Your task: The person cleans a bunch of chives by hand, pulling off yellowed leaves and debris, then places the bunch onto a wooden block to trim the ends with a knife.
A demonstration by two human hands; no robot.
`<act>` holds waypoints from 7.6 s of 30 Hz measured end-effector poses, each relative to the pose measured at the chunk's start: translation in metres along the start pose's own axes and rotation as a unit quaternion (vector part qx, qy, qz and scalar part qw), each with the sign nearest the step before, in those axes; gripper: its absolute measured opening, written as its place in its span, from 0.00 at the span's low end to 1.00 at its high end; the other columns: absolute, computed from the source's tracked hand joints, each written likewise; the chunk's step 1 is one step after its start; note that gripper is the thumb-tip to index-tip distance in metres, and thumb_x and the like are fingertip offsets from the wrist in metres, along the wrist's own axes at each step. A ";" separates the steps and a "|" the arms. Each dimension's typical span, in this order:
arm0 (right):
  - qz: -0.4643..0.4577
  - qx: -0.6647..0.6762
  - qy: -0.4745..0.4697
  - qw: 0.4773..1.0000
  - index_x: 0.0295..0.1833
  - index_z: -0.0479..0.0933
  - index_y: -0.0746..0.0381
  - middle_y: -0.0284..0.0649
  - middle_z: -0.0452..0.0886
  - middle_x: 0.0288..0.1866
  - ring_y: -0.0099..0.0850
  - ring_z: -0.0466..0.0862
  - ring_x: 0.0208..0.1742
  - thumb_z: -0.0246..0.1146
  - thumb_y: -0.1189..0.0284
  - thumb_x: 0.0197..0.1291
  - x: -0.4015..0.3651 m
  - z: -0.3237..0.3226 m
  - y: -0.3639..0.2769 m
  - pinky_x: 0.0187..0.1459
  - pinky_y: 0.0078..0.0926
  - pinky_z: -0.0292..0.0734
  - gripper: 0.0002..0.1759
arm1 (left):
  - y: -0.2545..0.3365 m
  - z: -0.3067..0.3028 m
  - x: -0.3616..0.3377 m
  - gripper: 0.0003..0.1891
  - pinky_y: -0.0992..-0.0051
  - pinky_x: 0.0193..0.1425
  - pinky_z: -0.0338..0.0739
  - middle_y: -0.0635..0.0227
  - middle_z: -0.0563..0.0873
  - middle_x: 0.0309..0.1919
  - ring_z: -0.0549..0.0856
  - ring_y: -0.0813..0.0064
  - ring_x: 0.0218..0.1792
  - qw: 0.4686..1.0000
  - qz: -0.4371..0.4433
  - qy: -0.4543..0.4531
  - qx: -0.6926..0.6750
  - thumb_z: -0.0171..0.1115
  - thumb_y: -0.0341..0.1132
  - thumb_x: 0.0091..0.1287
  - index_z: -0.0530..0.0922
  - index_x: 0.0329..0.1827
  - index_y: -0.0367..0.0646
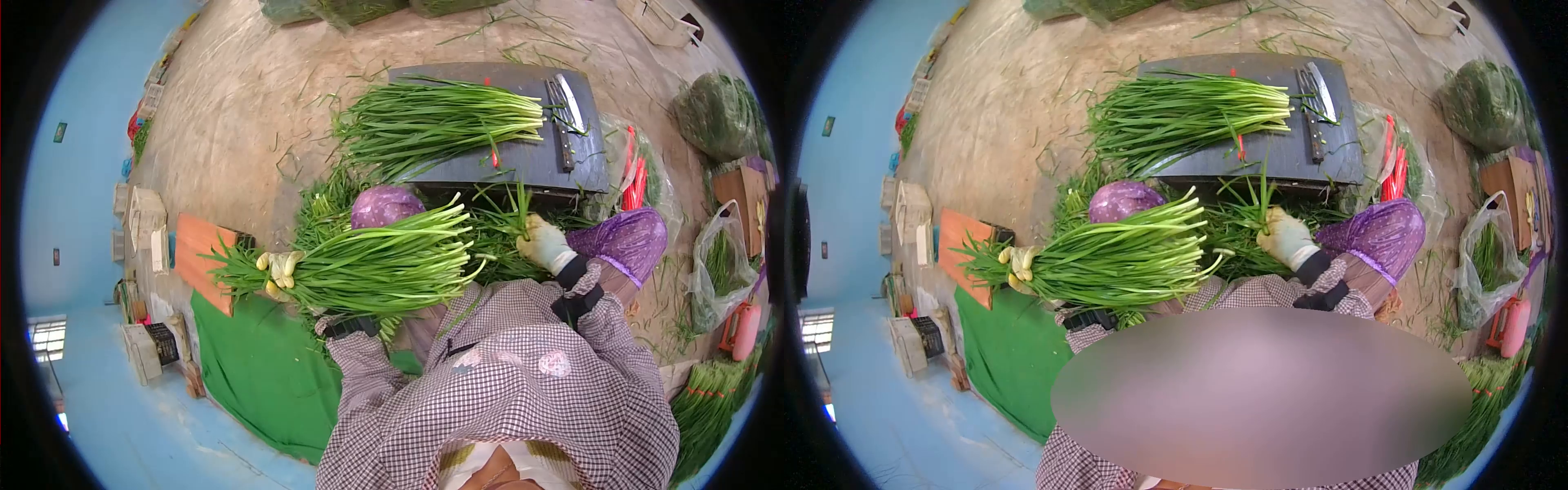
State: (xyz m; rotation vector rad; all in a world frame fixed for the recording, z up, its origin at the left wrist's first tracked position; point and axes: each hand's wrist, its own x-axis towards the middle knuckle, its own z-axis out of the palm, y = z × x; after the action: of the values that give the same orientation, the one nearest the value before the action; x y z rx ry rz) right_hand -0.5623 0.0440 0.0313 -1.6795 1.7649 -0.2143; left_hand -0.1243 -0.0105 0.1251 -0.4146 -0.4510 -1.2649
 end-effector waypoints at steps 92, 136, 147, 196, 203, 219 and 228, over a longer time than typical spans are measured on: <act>-0.111 0.734 -0.246 0.623 0.62 0.76 0.67 0.40 0.83 0.56 0.29 0.82 0.55 0.62 0.63 0.71 0.042 -0.006 -0.121 0.58 0.28 0.78 0.21 | -0.009 -0.017 -0.017 0.19 0.74 0.55 0.76 0.73 0.72 0.28 0.74 0.77 0.31 0.974 0.042 0.213 0.055 0.57 0.29 0.66 0.73 0.59 0.35; -0.113 0.764 -0.111 0.625 0.44 0.78 0.60 0.31 0.78 0.34 0.15 0.67 0.24 0.59 0.62 0.74 0.009 -0.029 -0.082 0.27 0.16 0.65 0.12 | 0.046 -0.048 -0.043 0.10 0.56 0.54 0.81 0.75 0.83 0.38 0.83 0.68 0.48 0.917 -0.015 0.288 0.274 0.59 0.46 0.68 0.79 0.40 0.51; -0.177 0.597 -0.022 0.782 0.55 0.77 0.61 0.28 0.79 0.43 0.18 0.77 0.44 0.72 0.76 0.60 0.011 -0.017 -0.138 0.47 0.18 0.76 0.18 | 0.041 -0.052 -0.031 0.18 0.57 0.56 0.81 0.69 0.85 0.43 0.83 0.67 0.49 0.939 -0.010 0.257 0.228 0.56 0.46 0.71 0.81 0.59 0.51; -0.372 0.141 0.242 0.885 0.49 0.77 0.60 0.41 0.76 0.45 0.41 0.81 0.43 0.73 0.72 0.54 -0.003 0.001 -0.137 0.45 0.35 0.78 0.18 | 0.008 -0.018 -0.017 0.15 0.55 0.56 0.82 0.63 0.89 0.43 0.87 0.65 0.45 0.887 0.037 0.358 0.289 0.59 0.44 0.65 0.85 0.52 0.53; -0.293 0.181 0.180 0.921 0.48 0.75 0.63 0.46 0.76 0.45 0.46 0.80 0.44 0.70 0.71 0.57 -0.020 0.002 -0.054 0.44 0.38 0.78 0.16 | 0.023 -0.027 -0.029 0.16 0.55 0.55 0.83 0.62 0.89 0.43 0.87 0.63 0.45 0.898 0.030 0.360 0.251 0.57 0.43 0.65 0.85 0.51 0.49; -0.031 0.490 0.225 0.842 0.48 0.84 0.60 0.18 0.67 0.25 0.11 0.60 0.25 0.58 0.68 0.75 -0.045 -0.091 0.029 0.27 0.13 0.52 0.10 | 0.101 -0.018 -0.016 0.15 0.54 0.66 0.74 0.63 0.84 0.47 0.81 0.63 0.54 0.923 -0.043 0.243 0.295 0.58 0.39 0.62 0.82 0.50 0.48; -0.078 0.553 0.210 0.802 0.50 0.83 0.62 0.19 0.68 0.27 0.10 0.62 0.26 0.57 0.68 0.75 -0.041 -0.116 0.012 0.29 0.11 0.55 0.11 | 0.121 0.014 0.013 0.15 0.56 0.60 0.81 0.64 0.86 0.48 0.84 0.63 0.53 0.958 -0.024 0.159 0.239 0.55 0.43 0.73 0.81 0.54 0.46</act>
State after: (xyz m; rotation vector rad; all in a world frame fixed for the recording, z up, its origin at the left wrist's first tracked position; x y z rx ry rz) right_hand -0.6409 0.0462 0.1272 -0.8896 1.2678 -1.4714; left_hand -0.0058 0.0169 0.1379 0.2094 -0.4737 -1.1940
